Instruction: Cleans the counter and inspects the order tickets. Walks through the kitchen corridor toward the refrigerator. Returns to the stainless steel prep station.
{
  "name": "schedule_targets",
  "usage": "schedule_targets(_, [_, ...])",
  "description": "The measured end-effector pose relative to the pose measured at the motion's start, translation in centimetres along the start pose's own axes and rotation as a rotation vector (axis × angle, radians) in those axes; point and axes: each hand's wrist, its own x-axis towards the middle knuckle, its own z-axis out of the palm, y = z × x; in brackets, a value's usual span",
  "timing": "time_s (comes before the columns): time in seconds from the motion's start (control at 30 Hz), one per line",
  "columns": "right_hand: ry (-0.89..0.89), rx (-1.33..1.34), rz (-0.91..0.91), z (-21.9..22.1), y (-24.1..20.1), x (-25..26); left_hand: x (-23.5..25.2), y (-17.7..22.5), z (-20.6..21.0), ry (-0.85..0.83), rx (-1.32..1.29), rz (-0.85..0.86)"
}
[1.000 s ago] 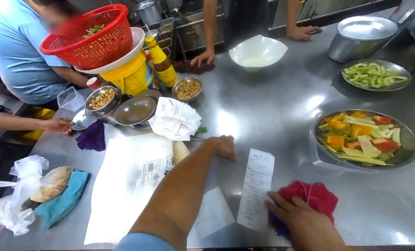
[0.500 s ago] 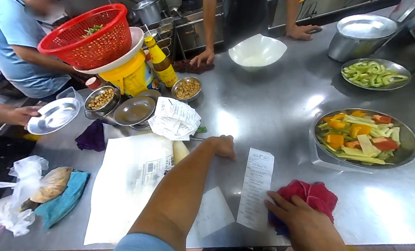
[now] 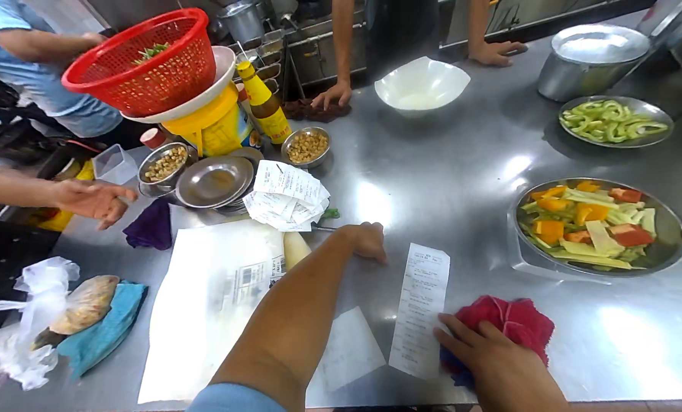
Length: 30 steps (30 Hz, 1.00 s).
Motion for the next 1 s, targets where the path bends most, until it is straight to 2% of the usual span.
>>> schedule_targets(1.0, [0.026, -0.01, -0.011, 0.02, 0.11, -0.01, -0.09, 0.22, -0.18, -0.007, -0.018, -0.025])
